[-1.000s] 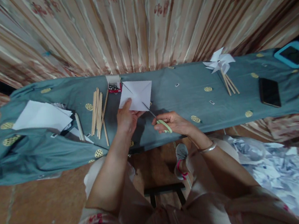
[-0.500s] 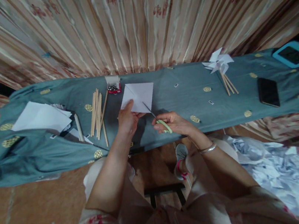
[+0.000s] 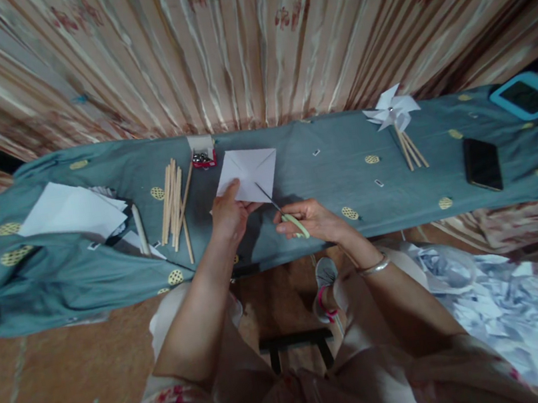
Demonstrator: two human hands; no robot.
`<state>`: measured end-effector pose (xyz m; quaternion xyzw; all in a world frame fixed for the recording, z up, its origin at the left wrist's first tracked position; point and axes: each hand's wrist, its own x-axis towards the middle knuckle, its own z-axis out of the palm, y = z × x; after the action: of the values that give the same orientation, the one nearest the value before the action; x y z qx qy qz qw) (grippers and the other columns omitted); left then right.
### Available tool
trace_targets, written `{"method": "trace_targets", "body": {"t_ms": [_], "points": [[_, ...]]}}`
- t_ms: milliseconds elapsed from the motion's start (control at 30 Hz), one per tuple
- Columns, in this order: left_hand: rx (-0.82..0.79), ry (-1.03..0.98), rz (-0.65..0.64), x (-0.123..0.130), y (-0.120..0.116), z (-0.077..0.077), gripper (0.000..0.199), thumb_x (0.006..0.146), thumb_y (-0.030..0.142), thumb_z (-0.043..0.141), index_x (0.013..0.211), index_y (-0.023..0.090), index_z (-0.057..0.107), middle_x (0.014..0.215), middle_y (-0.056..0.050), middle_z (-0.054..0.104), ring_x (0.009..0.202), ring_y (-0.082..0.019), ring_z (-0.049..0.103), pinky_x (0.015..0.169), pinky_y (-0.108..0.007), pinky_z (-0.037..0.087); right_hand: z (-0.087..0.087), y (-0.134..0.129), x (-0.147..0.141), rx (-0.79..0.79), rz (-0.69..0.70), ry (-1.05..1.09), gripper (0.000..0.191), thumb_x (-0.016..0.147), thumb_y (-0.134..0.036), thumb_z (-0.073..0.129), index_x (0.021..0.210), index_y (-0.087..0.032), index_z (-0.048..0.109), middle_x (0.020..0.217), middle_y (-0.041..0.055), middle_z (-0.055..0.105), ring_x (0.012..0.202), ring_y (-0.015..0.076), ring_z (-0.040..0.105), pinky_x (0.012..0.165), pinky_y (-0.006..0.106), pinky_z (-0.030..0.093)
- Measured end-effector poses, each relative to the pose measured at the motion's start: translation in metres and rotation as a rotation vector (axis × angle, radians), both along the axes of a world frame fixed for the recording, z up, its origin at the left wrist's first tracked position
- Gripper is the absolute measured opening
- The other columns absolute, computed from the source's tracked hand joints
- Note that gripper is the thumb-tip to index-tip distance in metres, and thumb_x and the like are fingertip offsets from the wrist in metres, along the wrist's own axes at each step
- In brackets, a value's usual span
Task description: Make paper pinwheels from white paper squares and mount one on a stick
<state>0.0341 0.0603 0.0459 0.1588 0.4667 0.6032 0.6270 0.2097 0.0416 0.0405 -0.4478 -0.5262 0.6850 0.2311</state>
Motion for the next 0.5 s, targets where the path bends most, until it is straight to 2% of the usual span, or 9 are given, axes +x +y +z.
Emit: {"method": "trace_targets", "body": {"t_ms": [300, 500], "points": [[0.005, -0.012, 0.000, 0.0017, 0.0000, -0.0020, 0.006, 0.087, 0.022, 0.061, 0.087, 0.017, 0.063, 0.069, -0.001, 0.070, 0.068, -0.019, 0.073, 0.072, -0.035, 0.062, 0.0033, -0.0014, 0.0009, -0.002, 0.004, -0.016, 0.054, 0.052, -0.058, 0.088, 0.078, -0.016, 0.066, 0.059, -0.0060, 0.059, 0.056, 0.0074, 0.057, 0.055, 0.020, 0.049], [0.001, 0.019, -0.024, 0.0021, -0.0005, -0.0042, 0.008, 0.086, 0.024, 0.063, 0.080, 0.018, 0.065, 0.068, -0.002, 0.070, 0.076, -0.023, 0.074, 0.075, -0.036, 0.061, 0.0048, -0.0015, 0.0006, 0.022, 0.003, -0.006, 0.055, 0.054, -0.061, 0.087, 0.077, -0.016, 0.066, 0.058, -0.0048, 0.060, 0.054, 0.0080, 0.057, 0.052, 0.021, 0.047]]}}
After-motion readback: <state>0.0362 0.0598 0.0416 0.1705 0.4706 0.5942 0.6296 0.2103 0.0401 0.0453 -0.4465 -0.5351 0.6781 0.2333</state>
